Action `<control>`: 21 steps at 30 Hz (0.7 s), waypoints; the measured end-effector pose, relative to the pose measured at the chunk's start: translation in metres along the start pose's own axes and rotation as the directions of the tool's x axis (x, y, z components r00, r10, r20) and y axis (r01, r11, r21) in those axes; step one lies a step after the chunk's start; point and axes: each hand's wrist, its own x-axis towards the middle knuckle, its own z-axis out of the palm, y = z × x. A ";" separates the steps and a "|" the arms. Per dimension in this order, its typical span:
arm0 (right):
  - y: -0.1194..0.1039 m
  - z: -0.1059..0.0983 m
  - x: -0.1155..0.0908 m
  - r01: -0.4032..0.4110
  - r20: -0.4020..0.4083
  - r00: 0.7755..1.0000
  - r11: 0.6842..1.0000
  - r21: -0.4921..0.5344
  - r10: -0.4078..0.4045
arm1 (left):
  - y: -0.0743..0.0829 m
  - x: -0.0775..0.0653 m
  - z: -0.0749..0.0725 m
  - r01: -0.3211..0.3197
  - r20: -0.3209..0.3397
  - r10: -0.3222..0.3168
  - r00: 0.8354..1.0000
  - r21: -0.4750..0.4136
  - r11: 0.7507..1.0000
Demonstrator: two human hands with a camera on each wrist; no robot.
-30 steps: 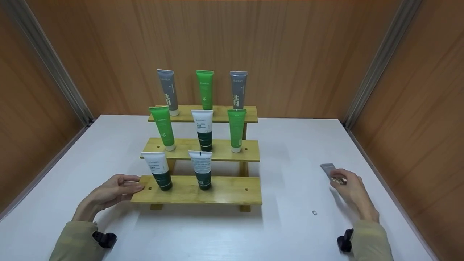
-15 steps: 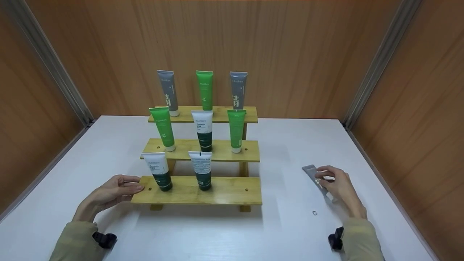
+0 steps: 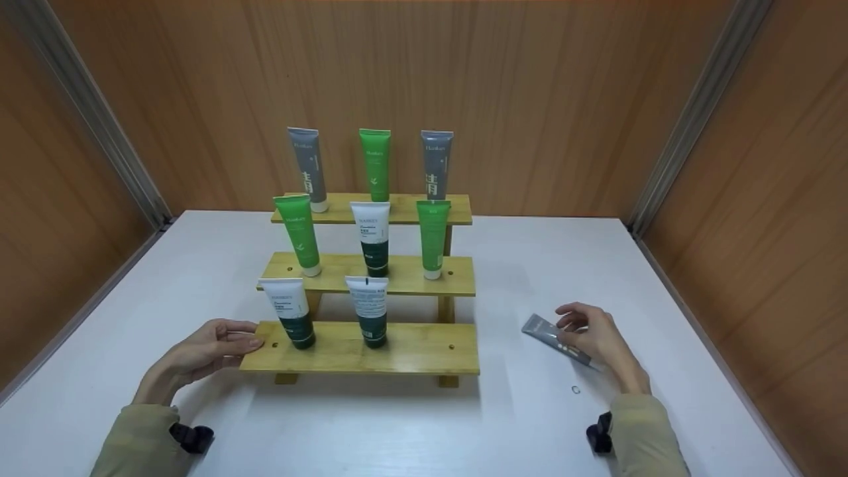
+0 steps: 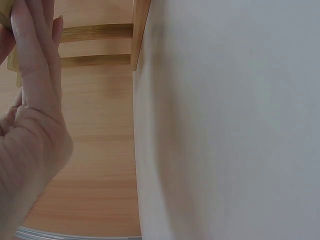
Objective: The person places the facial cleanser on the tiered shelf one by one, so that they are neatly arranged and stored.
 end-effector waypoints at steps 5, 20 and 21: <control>-0.003 0.002 0.002 0.001 0.066 0.998 1.000 0.028 -0.003 | 0.000 0.000 0.000 -0.005 0.000 0.005 1.000 -0.003 1.000; -0.021 0.013 0.011 -0.018 0.215 0.977 0.999 0.030 0.011 | 0.000 0.000 0.001 -0.009 -0.010 0.009 1.000 -0.002 1.000; -0.023 0.013 0.011 -0.018 0.218 0.976 0.999 0.030 0.011 | 0.000 0.000 0.001 -0.009 -0.011 0.009 1.000 -0.004 1.000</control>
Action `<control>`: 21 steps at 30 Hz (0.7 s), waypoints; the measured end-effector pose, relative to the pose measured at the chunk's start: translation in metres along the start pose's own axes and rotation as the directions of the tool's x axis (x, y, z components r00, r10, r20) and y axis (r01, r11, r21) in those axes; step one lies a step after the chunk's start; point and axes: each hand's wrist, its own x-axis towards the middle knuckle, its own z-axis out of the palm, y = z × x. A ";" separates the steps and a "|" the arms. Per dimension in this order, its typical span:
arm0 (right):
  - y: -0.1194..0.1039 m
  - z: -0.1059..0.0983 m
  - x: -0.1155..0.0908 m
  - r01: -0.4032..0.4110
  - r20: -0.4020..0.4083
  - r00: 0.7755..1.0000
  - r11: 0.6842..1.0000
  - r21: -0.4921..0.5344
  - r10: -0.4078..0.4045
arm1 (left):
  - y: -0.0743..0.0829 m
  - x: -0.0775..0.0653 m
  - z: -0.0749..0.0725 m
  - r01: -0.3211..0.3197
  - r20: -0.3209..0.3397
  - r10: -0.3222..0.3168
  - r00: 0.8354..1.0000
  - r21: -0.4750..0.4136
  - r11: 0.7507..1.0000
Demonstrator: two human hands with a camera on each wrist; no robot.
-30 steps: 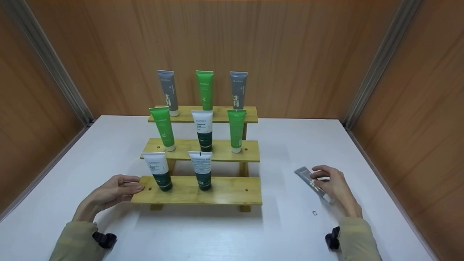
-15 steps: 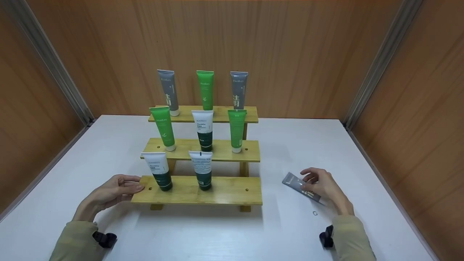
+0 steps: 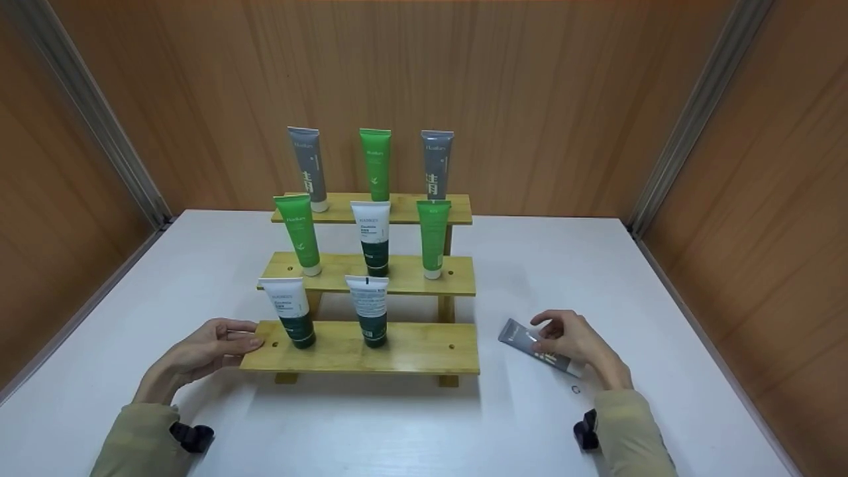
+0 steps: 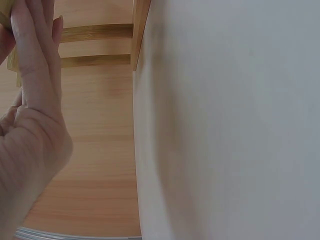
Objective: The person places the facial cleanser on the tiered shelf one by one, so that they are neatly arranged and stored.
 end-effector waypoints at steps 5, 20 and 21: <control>-0.006 0.004 0.002 0.008 0.013 1.000 1.000 0.006 -0.009 | 0.000 0.000 0.000 0.000 0.004 0.000 1.000 -0.004 1.000; -0.018 0.014 0.004 0.058 -0.084 0.995 0.998 0.017 -0.056 | 0.000 0.000 -0.001 0.001 0.011 -0.001 1.000 -0.041 0.999; -0.019 0.014 0.003 0.062 -0.095 0.994 0.998 0.021 -0.059 | 0.000 0.000 -0.001 0.003 0.009 -0.003 1.000 -0.040 0.999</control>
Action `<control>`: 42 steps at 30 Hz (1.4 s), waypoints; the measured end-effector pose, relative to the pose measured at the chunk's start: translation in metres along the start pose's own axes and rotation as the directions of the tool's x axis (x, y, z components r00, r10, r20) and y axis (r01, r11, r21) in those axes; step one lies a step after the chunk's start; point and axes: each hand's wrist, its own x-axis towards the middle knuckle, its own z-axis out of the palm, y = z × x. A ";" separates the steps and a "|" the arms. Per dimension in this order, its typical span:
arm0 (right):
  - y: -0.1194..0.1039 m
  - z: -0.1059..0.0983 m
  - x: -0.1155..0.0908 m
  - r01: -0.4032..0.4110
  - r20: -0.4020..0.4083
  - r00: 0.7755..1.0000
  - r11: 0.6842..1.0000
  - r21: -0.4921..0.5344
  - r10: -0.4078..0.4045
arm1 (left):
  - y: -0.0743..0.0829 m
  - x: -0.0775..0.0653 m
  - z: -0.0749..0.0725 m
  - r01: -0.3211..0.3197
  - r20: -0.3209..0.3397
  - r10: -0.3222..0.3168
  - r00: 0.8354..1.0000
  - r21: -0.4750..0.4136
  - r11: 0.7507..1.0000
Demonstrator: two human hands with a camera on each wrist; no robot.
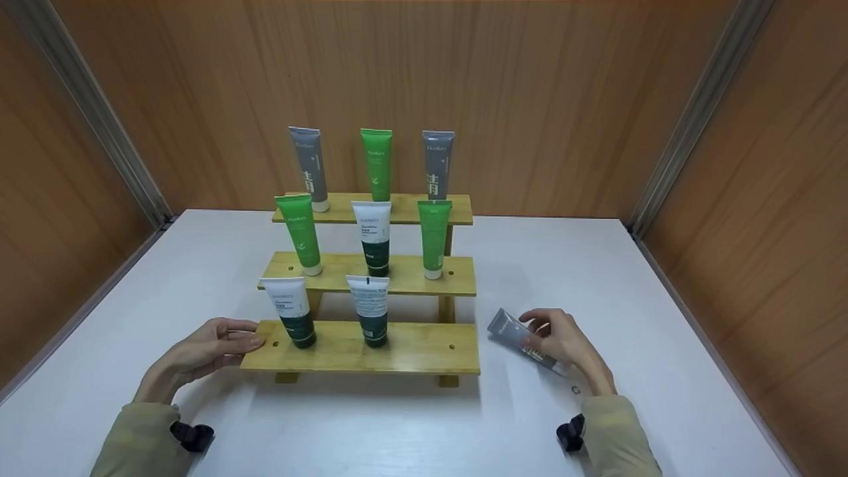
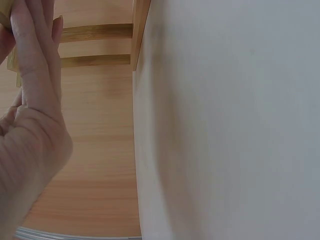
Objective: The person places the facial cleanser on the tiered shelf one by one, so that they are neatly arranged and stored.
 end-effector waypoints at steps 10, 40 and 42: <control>-0.013 0.003 -0.007 -0.020 -0.105 0.994 0.997 0.081 0.029 | 0.000 0.000 0.000 0.004 -0.009 -0.004 1.000 0.007 1.000; -0.065 0.024 -0.027 0.243 -0.398 0.914 0.887 0.394 -0.074 | 0.000 0.000 0.001 0.000 -0.001 0.000 1.000 0.031 1.000; -0.069 0.025 -0.027 0.254 -0.406 0.911 0.882 0.397 -0.079 | 0.000 0.000 0.001 0.003 -0.003 -0.003 1.000 0.033 0.999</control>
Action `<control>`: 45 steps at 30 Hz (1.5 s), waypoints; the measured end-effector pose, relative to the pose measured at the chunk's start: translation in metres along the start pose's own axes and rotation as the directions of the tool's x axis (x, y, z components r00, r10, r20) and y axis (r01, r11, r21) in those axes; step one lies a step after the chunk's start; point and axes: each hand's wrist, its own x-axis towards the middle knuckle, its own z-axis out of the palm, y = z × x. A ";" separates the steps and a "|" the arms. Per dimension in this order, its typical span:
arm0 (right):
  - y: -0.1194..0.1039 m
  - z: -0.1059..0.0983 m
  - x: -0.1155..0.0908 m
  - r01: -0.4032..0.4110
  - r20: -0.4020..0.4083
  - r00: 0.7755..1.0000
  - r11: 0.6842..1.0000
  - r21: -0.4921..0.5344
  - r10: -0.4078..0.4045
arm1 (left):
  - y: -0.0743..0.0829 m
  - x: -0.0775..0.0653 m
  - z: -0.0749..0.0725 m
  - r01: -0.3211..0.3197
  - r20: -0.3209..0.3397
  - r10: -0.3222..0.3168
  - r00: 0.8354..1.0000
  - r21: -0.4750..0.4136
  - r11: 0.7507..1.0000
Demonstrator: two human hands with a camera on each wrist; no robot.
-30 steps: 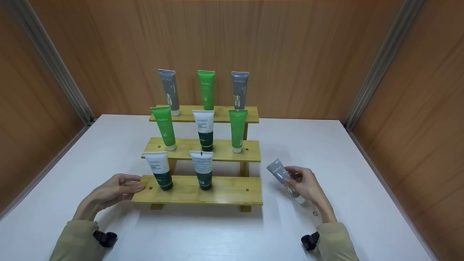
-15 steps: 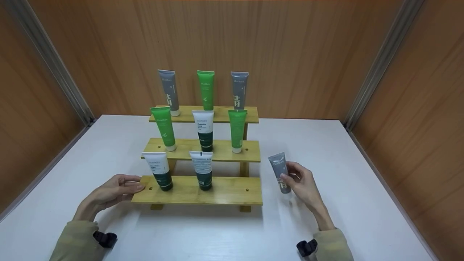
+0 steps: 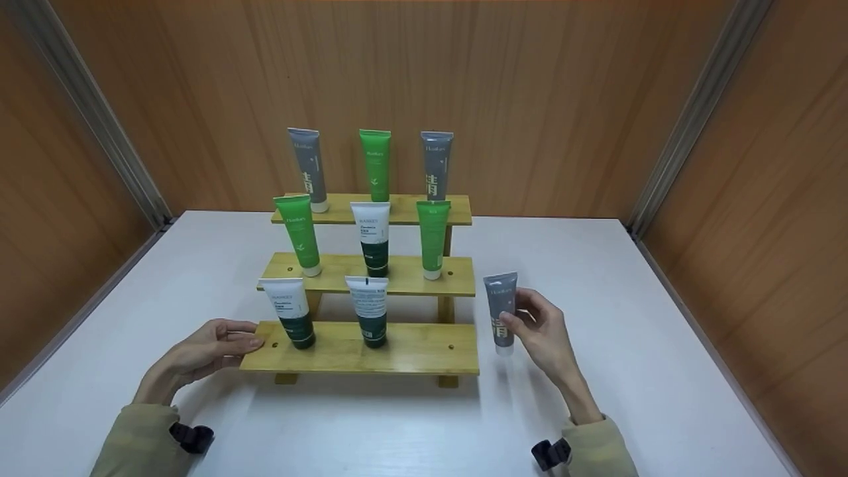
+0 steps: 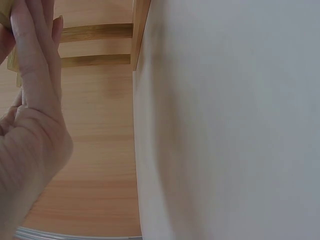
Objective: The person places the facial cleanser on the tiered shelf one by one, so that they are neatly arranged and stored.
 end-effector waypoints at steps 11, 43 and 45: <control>-0.013 0.016 0.003 0.039 -0.027 0.999 0.997 0.067 -0.037 | -0.001 0.001 -0.001 -0.004 0.011 0.004 1.000 0.009 1.000; -0.035 0.062 0.007 0.112 0.009 0.993 0.976 0.186 -0.115 | -0.001 0.001 -0.001 -0.007 0.011 0.007 1.000 0.000 1.000; -0.035 0.064 0.008 0.110 0.017 0.993 0.977 0.183 -0.115 | -0.001 0.001 -0.001 -0.011 0.008 0.011 1.000 -0.012 1.000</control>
